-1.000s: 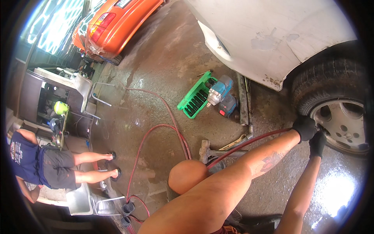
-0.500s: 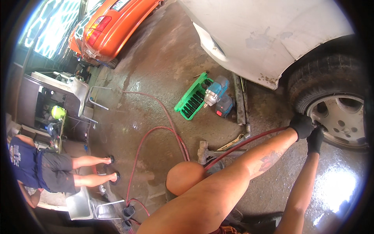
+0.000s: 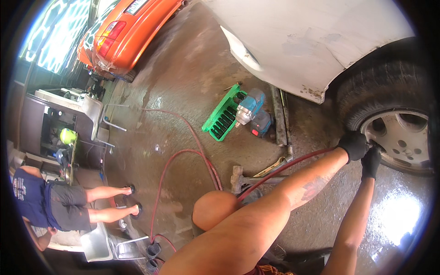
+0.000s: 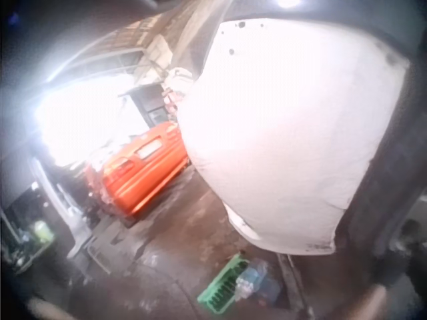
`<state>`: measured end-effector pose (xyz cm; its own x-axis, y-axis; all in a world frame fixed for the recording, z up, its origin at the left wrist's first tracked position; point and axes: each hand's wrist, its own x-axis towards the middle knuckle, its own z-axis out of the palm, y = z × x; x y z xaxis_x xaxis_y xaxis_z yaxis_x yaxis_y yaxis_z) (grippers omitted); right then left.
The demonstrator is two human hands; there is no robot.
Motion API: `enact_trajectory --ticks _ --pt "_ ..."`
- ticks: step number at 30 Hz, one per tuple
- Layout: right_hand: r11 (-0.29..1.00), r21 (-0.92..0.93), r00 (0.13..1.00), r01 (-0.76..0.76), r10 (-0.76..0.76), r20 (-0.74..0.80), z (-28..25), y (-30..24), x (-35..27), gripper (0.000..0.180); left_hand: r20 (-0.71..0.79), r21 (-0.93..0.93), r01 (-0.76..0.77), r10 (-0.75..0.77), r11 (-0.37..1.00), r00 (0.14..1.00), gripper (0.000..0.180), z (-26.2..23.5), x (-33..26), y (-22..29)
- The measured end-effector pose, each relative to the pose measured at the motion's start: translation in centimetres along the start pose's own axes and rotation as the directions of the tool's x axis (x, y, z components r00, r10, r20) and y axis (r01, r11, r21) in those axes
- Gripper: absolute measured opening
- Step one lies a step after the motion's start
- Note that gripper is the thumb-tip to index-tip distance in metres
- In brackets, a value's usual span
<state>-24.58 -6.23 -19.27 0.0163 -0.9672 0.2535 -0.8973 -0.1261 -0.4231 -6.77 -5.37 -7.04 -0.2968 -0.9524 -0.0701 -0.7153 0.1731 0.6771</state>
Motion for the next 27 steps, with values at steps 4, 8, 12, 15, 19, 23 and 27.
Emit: enact_trajectory --ticks 4,8,12,15,19,23,27 --pt "0.998 0.018 0.992 0.061 -0.058 -0.112 0.5 1.4 0.4 0.031 -0.005 -0.016 -0.001 0.001 1.000 1.000 0.030 -0.1 0.4 0.6" --pt "0.997 0.050 0.997 -0.054 0.056 -0.047 0.6 0.5 0.1 0.031 -0.004 -0.025 0.000 0.000 1.000 1.000 0.031 0.2 0.4 0.1" --pt "0.996 0.052 0.997 -0.074 0.075 -0.025 0.5 0.7 0.2 0.031 0.006 -0.008 -0.003 0.003 1.000 1.000 0.031 0.1 0.4 0.2" --pt "0.992 0.089 0.995 -0.094 0.097 -0.031 0.5 0.3 0.2 0.032 0.039 0.003 0.023 -0.023 1.000 0.999 0.030 -0.4 0.2 0.3" --pt "0.999 0.040 0.998 -0.013 0.015 -0.058 0.8 1.7 0.4 0.041 0.033 0.024 0.001 -0.002 1.000 0.999 0.029 -0.3 0.4 0.6" --pt "1.000 -0.002 1.000 -0.016 0.016 -0.011 0.3 0.4 0.1 0.032 0.026 0.015 0.021 -0.022 1.000 0.999 0.028 -0.2 0.1 0.3" --pt "0.999 -0.036 1.000 -0.015 0.016 0.012 0.3 1.0 0.3 0.032 0.005 0.000 0.012 -0.012 1.000 1.000 0.027 0.0 0.3 0.5"
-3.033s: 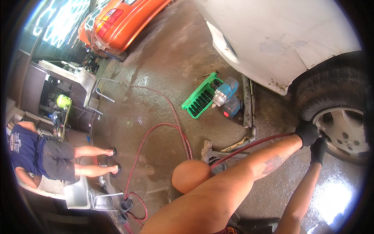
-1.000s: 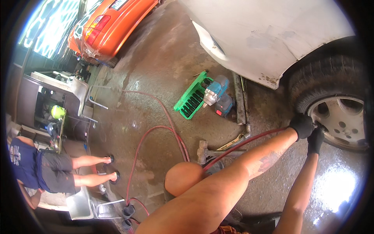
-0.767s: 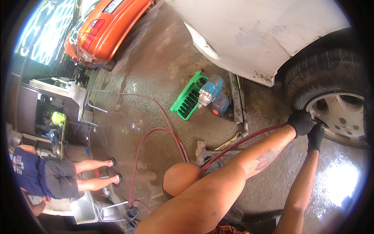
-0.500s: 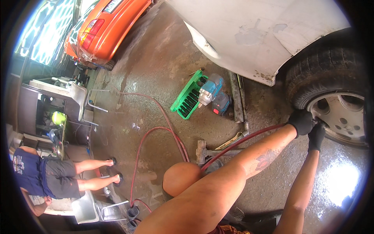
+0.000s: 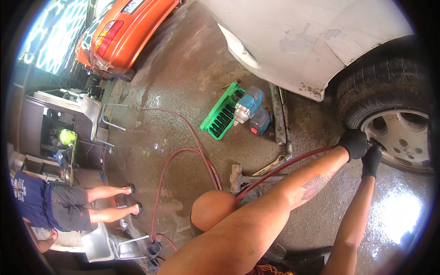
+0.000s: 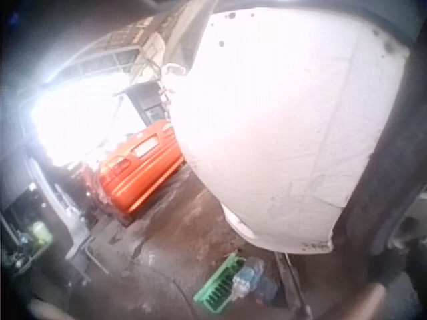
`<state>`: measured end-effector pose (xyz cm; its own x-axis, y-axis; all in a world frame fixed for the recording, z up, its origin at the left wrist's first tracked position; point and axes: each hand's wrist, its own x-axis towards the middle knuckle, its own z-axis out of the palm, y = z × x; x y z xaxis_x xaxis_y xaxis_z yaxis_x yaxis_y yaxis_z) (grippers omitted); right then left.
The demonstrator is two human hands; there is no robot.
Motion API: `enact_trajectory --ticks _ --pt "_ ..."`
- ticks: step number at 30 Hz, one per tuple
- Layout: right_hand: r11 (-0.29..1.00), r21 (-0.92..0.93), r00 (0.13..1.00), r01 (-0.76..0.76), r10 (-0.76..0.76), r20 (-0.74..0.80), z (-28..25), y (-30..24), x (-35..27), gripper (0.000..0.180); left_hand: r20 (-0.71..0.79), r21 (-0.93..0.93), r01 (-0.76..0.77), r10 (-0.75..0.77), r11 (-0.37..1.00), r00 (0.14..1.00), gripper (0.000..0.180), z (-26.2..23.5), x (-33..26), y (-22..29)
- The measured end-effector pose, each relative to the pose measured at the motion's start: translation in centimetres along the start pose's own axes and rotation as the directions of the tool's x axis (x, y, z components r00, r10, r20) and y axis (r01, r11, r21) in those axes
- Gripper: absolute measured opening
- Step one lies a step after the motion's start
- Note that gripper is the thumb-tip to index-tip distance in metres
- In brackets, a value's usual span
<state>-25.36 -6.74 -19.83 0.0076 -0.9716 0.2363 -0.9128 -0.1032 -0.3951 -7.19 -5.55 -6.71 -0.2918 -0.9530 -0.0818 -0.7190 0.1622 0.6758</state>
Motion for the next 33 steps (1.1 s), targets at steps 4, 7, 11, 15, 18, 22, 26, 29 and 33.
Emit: enact_trajectory --ticks 4,7,11,15,18,22,26,29,33 --pt "0.999 -0.021 1.000 -0.026 0.026 0.006 0.0 0.1 0.1 0.031 0.013 -0.001 0.007 -0.007 1.000 1.000 0.027 -0.1 0.1 0.1" --pt "0.996 0.021 0.995 0.084 -0.083 -0.051 0.0 -0.5 0.2 0.032 0.015 -0.003 0.012 -0.012 1.000 1.000 0.027 -0.1 0.0 -0.5" --pt "0.959 0.279 0.999 -0.046 0.039 0.032 1.1 1.5 0.4 0.038 0.016 0.046 -0.020 0.019 0.999 1.000 0.029 -0.1 0.6 0.3" --pt "-0.070 0.889 0.838 -0.452 0.308 0.450 1.1 -1.2 -0.9 0.049 -0.015 0.102 0.125 -0.124 0.987 0.992 0.031 0.7 -0.1 2.0" --pt "-0.316 0.737 0.697 -0.597 0.250 0.672 -4.7 -6.0 -4.0 0.055 0.102 -0.015 0.356 -0.353 0.934 0.930 0.031 -1.3 -3.9 3.8" --pt "-0.235 0.655 0.591 -0.718 0.292 0.752 -12.0 -8.0 -4.7 0.049 0.190 -0.197 0.403 -0.369 0.894 0.910 0.030 -5.3 -8.1 6.3" --pt "-0.426 0.575 0.507 -0.698 0.272 0.818 -17.1 -16.5 -6.6 0.047 -0.063 -0.370 0.137 -0.172 0.919 0.983 0.035 -7.3 -15.0 7.3" --pt "-0.515 0.524 0.638 -0.678 -0.059 0.768 -23.6 -24.9 -8.1 0.060 0.015 -0.540 -0.057 0.077 0.840 0.997 0.034 -12.2 -19.9 9.0" --pt "-0.686 0.375 0.505 -0.623 0.012 0.863 -32.3 -33.1 -10.6 0.060 0.155 -0.934 0.171 -0.076 0.314 0.985 0.034 -20.0 -27.7 14.6"
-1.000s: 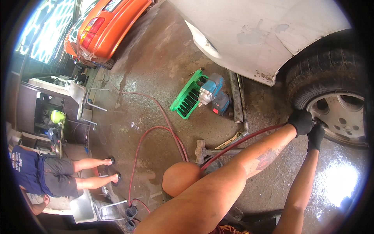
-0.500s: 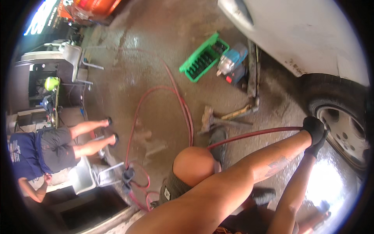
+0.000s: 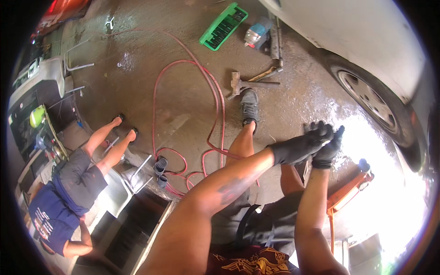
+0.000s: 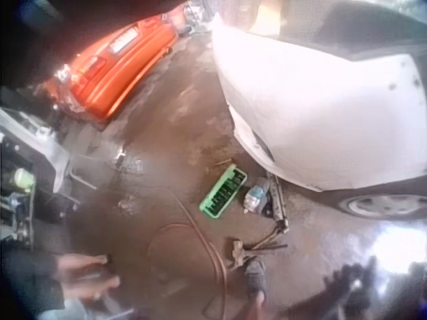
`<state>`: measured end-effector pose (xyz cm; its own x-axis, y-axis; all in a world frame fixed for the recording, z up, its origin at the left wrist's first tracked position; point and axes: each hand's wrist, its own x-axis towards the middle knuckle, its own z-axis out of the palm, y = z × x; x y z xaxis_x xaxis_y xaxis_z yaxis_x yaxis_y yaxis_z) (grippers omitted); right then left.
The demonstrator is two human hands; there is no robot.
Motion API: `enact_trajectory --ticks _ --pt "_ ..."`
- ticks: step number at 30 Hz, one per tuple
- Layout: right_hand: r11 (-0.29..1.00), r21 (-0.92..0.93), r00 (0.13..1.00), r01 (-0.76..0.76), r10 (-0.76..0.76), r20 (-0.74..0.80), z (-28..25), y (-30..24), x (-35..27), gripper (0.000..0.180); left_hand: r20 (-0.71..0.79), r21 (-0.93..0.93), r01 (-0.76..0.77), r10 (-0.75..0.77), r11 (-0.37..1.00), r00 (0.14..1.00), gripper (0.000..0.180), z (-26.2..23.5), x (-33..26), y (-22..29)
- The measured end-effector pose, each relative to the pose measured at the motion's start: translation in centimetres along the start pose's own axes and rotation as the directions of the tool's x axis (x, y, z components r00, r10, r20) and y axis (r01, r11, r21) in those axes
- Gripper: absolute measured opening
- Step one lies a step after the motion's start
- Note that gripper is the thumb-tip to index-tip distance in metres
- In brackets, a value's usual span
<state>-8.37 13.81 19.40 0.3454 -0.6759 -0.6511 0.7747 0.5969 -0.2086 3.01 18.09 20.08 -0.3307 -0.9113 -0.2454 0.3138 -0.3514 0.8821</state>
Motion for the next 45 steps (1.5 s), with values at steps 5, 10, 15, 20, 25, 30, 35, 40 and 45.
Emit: enact_trajectory --ticks 5,10,15,20,25,30,35,40,45 --pt "0.984 0.023 0.979 -0.176 0.173 0.105 2.2 1.4 -4.2 0.063 0.090 -0.494 0.423 -0.439 0.760 0.894 0.051 2.1 -5.7 3.7" --pt "0.974 -0.023 0.973 -0.226 0.225 -0.059 3.3 0.6 -5.5 0.056 0.263 -0.495 0.660 -0.627 0.565 0.733 0.042 2.5 -7.0 6.2" --pt "0.934 -0.310 0.948 -0.178 0.078 -0.308 2.7 0.1 -6.7 0.039 -0.314 -0.269 0.170 -0.253 0.948 0.915 0.028 7.8 -7.3 4.3" --pt "0.875 -0.393 0.908 -0.284 0.114 -0.403 0.5 -0.9 -8.8 0.033 -0.275 -0.034 0.466 -0.457 0.884 0.846 0.032 9.4 -8.3 4.1" --pt "0.825 -0.394 0.910 -0.404 0.320 -0.264 -0.3 -1.4 -10.2 0.033 -0.200 0.469 0.417 -0.366 0.779 0.909 0.030 10.0 -9.8 4.1" --pt "0.890 -0.175 0.898 -0.421 0.436 0.056 -2.2 -0.1 -11.9 0.033 -0.255 0.324 0.504 -0.439 0.801 0.861 0.031 11.9 -10.8 5.1" --pt "0.806 -0.330 0.870 -0.491 0.431 -0.241 -1.3 0.0 -13.3 0.033 -0.249 0.456 0.579 -0.527 0.676 0.812 0.031 12.2 -12.0 4.0" --pt "0.830 -0.456 0.938 -0.322 0.216 -0.270 -1.4 0.2 -13.9 0.028 -0.434 0.466 0.494 -0.297 0.734 0.851 0.030 11.1 -10.0 1.0" --pt "0.609 -0.788 0.991 -0.085 -0.031 -0.130 -2.4 0.0 -15.6 0.033 -0.276 0.396 0.291 -0.189 0.871 0.942 0.031 9.5 -8.5 2.9"
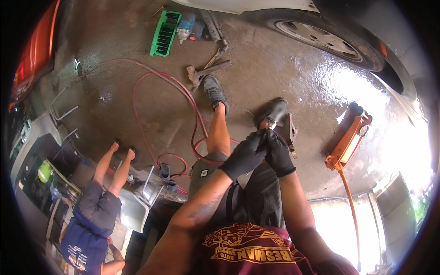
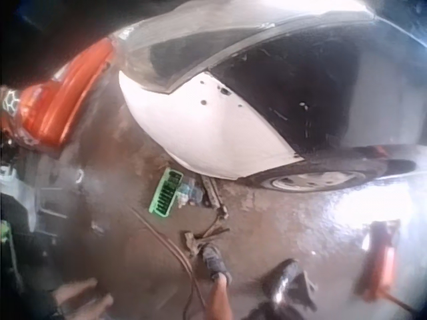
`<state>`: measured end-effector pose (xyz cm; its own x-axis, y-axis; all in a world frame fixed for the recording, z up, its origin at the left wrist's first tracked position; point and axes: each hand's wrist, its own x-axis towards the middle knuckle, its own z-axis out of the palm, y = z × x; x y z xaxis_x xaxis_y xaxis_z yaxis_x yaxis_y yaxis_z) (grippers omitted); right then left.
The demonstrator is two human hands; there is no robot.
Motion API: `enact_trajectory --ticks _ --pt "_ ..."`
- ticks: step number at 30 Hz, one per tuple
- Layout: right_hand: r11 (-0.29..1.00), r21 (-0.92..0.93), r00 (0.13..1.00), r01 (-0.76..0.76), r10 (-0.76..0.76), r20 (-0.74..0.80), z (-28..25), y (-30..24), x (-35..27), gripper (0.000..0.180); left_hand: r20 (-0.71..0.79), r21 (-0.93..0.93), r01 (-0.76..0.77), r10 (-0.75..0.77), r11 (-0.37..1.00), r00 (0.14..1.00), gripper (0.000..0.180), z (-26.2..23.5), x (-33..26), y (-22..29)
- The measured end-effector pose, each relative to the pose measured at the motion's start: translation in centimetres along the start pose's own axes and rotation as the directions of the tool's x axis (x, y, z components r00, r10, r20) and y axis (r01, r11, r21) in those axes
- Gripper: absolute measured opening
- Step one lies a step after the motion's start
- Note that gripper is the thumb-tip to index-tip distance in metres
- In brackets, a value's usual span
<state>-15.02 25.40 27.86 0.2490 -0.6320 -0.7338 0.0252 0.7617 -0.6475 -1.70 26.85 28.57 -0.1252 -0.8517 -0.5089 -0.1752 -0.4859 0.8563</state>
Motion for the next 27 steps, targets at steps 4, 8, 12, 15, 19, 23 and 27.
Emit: enact_trajectory --ticks 4,8,12,15,19,23,27 --pt "0.962 -0.184 0.979 0.202 -0.194 0.060 -0.6 -1.6 0.0 0.034 0.161 0.402 0.305 -0.395 0.863 0.905 0.026 -4.8 1.5 2.5" --pt "0.880 0.446 0.986 -0.164 0.145 0.077 -0.2 -0.6 -0.1 0.032 0.022 -0.161 0.300 -0.300 0.940 0.954 0.028 -5.1 4.6 2.3" --pt "0.581 0.735 0.937 -0.348 0.226 0.266 0.8 -0.5 -0.5 0.034 0.285 -0.759 0.540 -0.561 0.362 0.777 0.026 -1.0 8.8 0.8" --pt "0.524 0.709 0.882 -0.471 0.299 0.365 0.9 -1.4 -0.8 0.037 0.578 -0.797 0.603 -0.252 0.028 0.776 0.030 -0.6 10.6 -0.7" --pt "0.527 0.698 0.874 -0.486 0.314 0.371 0.5 -1.8 -1.0 0.037 0.438 -0.686 0.657 -0.543 0.313 0.716 0.036 0.6 11.7 0.5" --pt "0.803 0.526 0.959 -0.281 0.261 0.114 1.9 0.5 -1.5 0.038 0.334 -0.742 0.591 -0.588 0.317 0.736 0.038 1.1 11.5 -0.2" --pt "0.768 0.600 0.958 -0.226 0.286 -0.005 4.2 0.4 -3.9 0.038 0.435 -0.790 0.588 -0.516 0.174 0.738 0.044 -0.1 10.9 0.2"
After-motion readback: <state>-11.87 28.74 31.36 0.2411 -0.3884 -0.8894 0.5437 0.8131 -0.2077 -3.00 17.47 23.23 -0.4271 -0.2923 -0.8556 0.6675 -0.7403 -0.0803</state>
